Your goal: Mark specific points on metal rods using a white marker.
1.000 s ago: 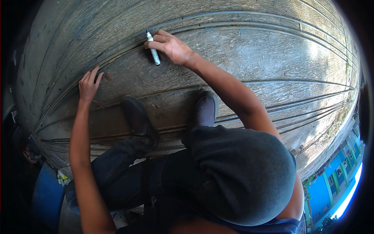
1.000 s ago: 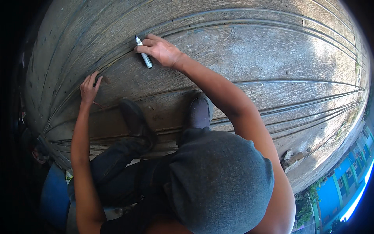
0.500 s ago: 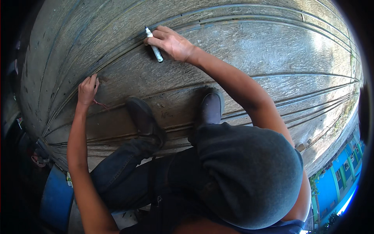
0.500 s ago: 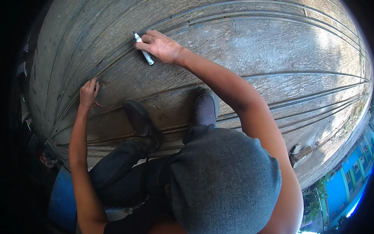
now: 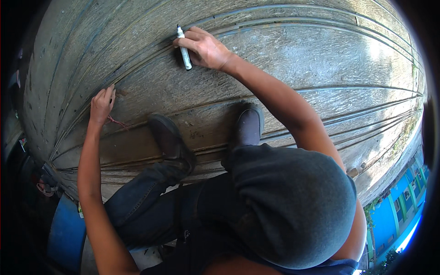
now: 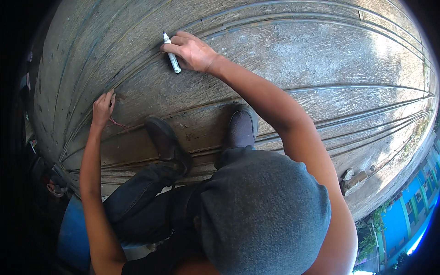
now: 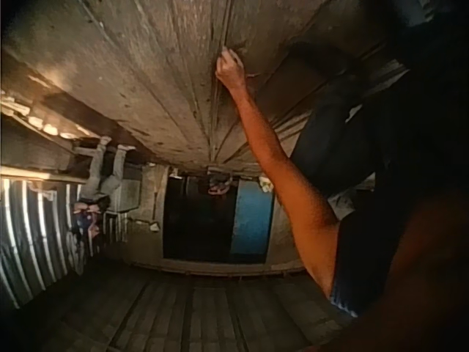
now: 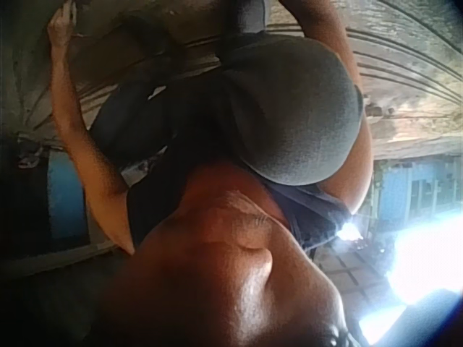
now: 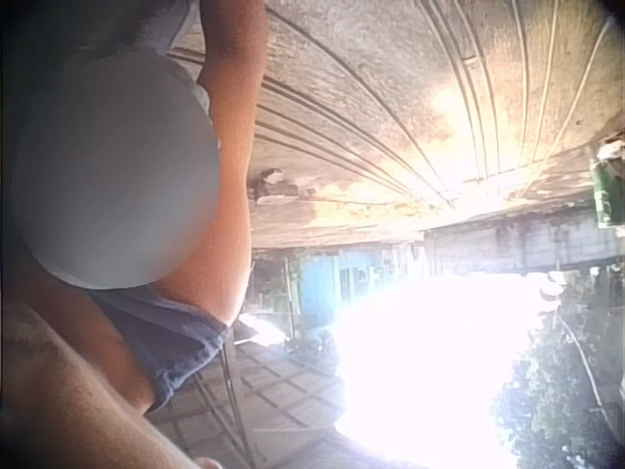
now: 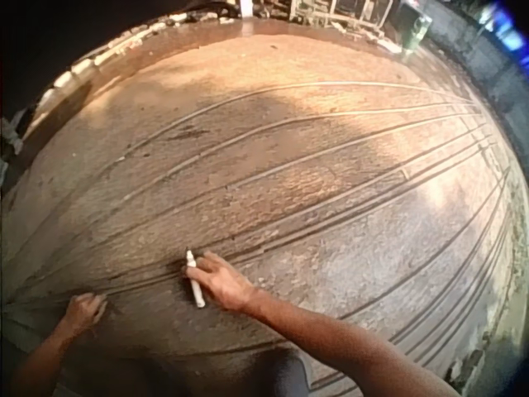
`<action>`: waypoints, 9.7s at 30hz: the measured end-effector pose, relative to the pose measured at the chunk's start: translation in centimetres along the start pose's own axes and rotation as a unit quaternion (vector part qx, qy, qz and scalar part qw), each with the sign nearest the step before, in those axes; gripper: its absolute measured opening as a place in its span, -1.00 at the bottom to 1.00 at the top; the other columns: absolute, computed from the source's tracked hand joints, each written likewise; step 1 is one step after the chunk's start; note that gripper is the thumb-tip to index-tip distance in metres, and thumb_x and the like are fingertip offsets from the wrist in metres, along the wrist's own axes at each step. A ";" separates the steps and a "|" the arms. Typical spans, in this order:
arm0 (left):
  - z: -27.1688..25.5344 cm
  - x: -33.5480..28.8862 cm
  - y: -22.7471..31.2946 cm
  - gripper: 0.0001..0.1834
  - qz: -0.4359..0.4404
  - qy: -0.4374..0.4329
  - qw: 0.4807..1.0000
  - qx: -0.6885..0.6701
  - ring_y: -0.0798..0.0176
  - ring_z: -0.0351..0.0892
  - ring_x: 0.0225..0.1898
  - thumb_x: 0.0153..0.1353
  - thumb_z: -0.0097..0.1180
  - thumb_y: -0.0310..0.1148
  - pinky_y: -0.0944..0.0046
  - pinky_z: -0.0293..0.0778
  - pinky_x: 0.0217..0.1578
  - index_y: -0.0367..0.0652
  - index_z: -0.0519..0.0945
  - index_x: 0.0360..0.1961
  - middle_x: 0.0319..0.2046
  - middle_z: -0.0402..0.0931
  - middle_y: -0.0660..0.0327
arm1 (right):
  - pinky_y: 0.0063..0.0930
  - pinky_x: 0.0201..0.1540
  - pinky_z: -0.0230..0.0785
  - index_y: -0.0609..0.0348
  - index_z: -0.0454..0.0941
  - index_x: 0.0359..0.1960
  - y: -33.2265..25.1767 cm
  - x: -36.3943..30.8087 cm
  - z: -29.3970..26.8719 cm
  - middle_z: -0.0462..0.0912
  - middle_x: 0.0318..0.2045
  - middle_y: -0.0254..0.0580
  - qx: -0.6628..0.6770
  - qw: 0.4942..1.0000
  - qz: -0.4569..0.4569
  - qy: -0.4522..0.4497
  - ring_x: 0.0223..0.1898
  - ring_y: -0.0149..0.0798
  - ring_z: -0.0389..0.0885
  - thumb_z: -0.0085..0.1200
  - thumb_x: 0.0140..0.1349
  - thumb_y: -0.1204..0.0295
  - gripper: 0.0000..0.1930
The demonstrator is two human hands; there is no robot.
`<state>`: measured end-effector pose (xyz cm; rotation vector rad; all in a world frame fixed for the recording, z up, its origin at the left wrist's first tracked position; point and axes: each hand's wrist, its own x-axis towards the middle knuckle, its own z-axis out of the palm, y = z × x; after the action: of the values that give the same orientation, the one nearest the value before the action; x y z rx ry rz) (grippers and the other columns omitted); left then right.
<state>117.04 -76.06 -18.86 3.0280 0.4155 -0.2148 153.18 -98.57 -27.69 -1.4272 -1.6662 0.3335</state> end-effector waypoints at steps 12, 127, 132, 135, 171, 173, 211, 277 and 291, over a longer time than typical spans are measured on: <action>0.7 -1.6 0.2 -0.75 -0.068 -0.017 0.996 0.061 -0.09 0.63 -0.37 0.16 0.32 -0.44 -0.05 0.52 -0.41 -0.16 0.51 -0.19 -0.49 0.54 0.04 | -0.22 0.09 0.45 0.06 0.56 0.06 -1.5 -1.0 0.2 0.57 -0.20 -0.20 -0.021 0.999 0.041 0.009 -0.07 -0.08 0.51 0.23 0.03 0.62 -0.52; 8.9 -2.4 -0.2 -0.40 -0.651 0.392 0.282 -0.585 0.07 0.69 0.00 0.58 -0.22 -0.12 0.09 0.64 0.10 -0.40 0.20 0.41 0.31 0.40 -0.08 | -0.14 0.03 0.42 0.13 0.49 0.04 -1.7 1.9 0.6 0.62 -0.22 -0.05 -0.016 0.997 0.071 -0.038 -0.16 0.06 0.51 0.23 -0.06 0.61 -0.48; 7.7 -2.3 -1.5 -0.42 -0.599 0.427 0.051 -0.676 0.27 0.31 -0.67 0.62 -0.42 -0.17 -0.09 0.32 0.40 -0.17 -0.03 0.55 0.51 0.07 0.05 | -0.16 0.03 0.43 0.17 0.50 0.08 -1.9 1.7 0.7 0.59 -0.22 -0.10 -0.029 0.998 0.053 -0.032 -0.17 0.04 0.48 0.19 -0.10 0.66 -0.43; 7.2 -2.5 -2.2 -0.43 -0.590 0.416 -0.003 -0.692 0.27 -0.11 -0.74 0.62 -0.41 -0.19 -0.07 0.32 0.40 -0.24 0.01 0.52 0.50 0.10 0.07 | -0.16 0.02 0.41 0.15 0.53 0.05 -2.0 1.5 0.9 0.59 -0.19 -0.08 -0.043 0.997 0.052 -0.042 -0.13 0.02 0.49 0.15 0.01 0.61 -0.53; 4.8 2.1 9.5 -0.64 -0.194 0.145 0.970 0.012 -0.06 0.63 -0.07 0.33 0.21 -0.39 0.02 0.51 0.02 -0.13 0.60 0.15 0.10 0.55 0.12 | -0.16 0.05 0.31 -0.04 0.49 0.15 -4.3 0.5 0.9 0.60 -0.11 -0.22 -0.197 0.971 0.067 -0.121 0.01 -0.15 0.52 -0.04 0.31 0.47 -0.63; 4.8 2.0 9.3 -0.64 -0.182 0.141 0.973 0.031 -0.04 0.63 -0.09 0.35 0.19 -0.40 0.04 0.51 -0.01 -0.12 0.60 0.17 0.13 0.54 0.12 | -0.14 0.06 0.32 -0.06 0.48 0.16 -4.3 0.3 1.0 0.60 -0.10 -0.20 -0.185 0.973 0.073 -0.114 0.04 -0.14 0.51 -0.01 0.29 0.46 -0.62; 6.1 11.1 24.7 -0.49 0.001 0.173 0.956 -0.238 0.02 0.46 0.15 0.16 0.36 -0.41 0.01 0.50 0.21 -0.09 0.59 0.17 0.03 0.45 0.13 | -0.02 0.03 0.34 0.22 0.49 0.00 -2.9 -13.3 -10.8 0.61 -0.20 0.03 -0.210 0.933 0.268 0.114 -0.10 0.16 0.52 0.20 0.14 0.65 -0.64; 0.1 -0.7 4.9 -0.71 -0.182 0.072 0.975 -0.100 -0.10 0.65 -0.32 0.19 0.38 -0.37 0.03 0.55 -0.30 -0.26 0.68 -0.10 -0.35 0.65 -0.04 | -0.18 0.01 0.39 0.04 0.55 -0.01 -4.5 0.2 0.7 0.63 -0.29 -0.17 -0.019 0.998 0.068 0.001 -0.15 -0.02 0.54 0.21 0.02 0.57 -0.58; 3.6 3.0 7.1 -0.76 -0.089 0.135 0.985 -0.065 -0.12 0.60 -0.33 0.17 0.36 -0.48 0.03 0.51 -0.21 -0.26 0.65 -0.13 -0.40 0.62 0.00 | -0.16 0.08 0.30 0.00 0.58 0.04 -1.5 -3.3 -0.6 0.64 -0.17 -0.24 -0.060 0.993 0.099 0.011 -0.04 -0.07 0.52 0.19 0.05 0.55 -0.56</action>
<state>121.43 -82.42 -22.47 2.8959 0.6934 0.2094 152.41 -102.21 -27.79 -1.6863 -1.5522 0.3309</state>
